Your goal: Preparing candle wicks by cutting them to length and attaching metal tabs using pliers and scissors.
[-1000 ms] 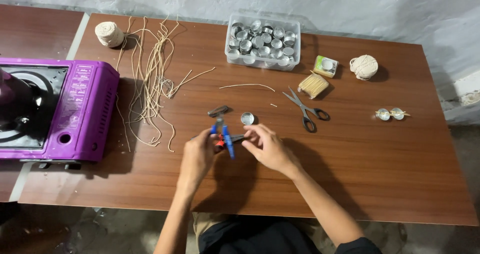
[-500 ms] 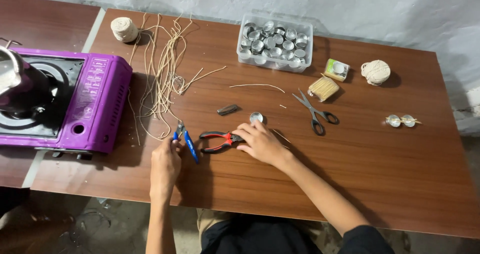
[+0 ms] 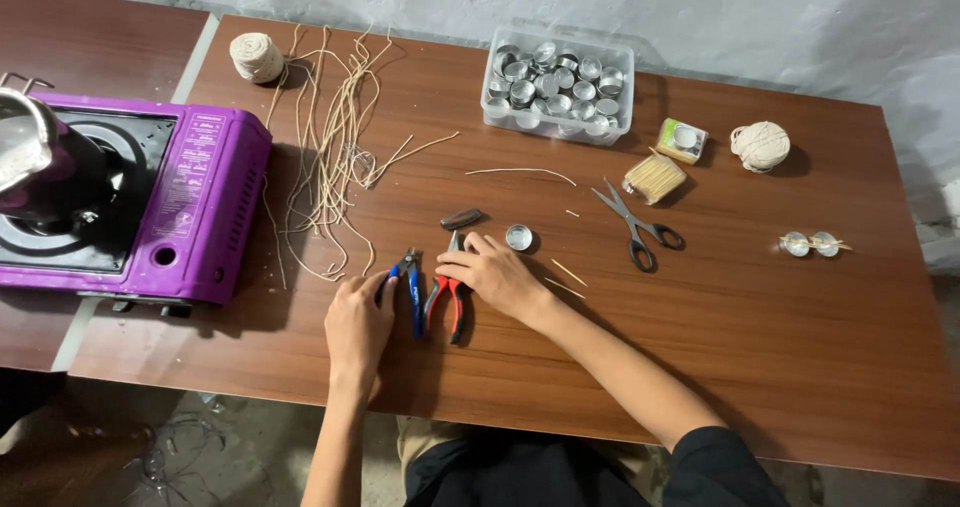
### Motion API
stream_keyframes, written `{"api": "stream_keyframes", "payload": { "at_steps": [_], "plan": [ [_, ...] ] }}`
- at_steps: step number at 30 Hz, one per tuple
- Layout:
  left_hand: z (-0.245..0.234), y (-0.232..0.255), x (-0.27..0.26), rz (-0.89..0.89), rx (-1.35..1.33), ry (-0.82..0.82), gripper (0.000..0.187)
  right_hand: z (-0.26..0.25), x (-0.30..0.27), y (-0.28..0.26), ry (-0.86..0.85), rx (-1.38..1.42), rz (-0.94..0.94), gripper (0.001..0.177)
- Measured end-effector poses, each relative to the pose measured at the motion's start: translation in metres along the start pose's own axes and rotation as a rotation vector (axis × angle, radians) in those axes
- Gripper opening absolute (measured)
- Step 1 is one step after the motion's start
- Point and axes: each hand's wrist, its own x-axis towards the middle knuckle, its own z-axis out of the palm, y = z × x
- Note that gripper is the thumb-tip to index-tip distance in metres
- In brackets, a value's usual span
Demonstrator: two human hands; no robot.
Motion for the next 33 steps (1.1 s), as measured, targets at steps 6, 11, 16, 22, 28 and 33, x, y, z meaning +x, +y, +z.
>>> {"api": "stream_keyframes", "payload": {
  "at_steps": [6,11,16,22,28,33],
  "plan": [
    [0.017,-0.011,0.022,0.224,0.244,0.144,0.016,-0.004,-0.022,0.011,0.028,0.056,0.081,0.014],
    [0.043,0.023,0.077,0.366,0.163,0.23,0.022,-0.039,-0.047,0.034,0.046,0.084,0.224,0.022],
    [0.08,0.04,0.118,0.391,0.186,-0.004,0.038,-0.055,-0.058,0.053,0.111,0.172,0.359,0.022],
    [0.039,0.08,0.116,0.456,-0.03,0.028,0.019,-0.08,-0.039,0.063,0.183,0.247,0.436,0.029],
    [0.022,0.133,0.106,0.627,-0.037,-0.034,0.012,-0.113,0.004,0.063,0.239,-0.056,0.23,0.05],
    [0.011,0.15,0.097,0.447,-0.698,-0.112,0.021,-0.108,-0.007,0.072,0.287,0.259,0.401,0.015]
  ]
}}
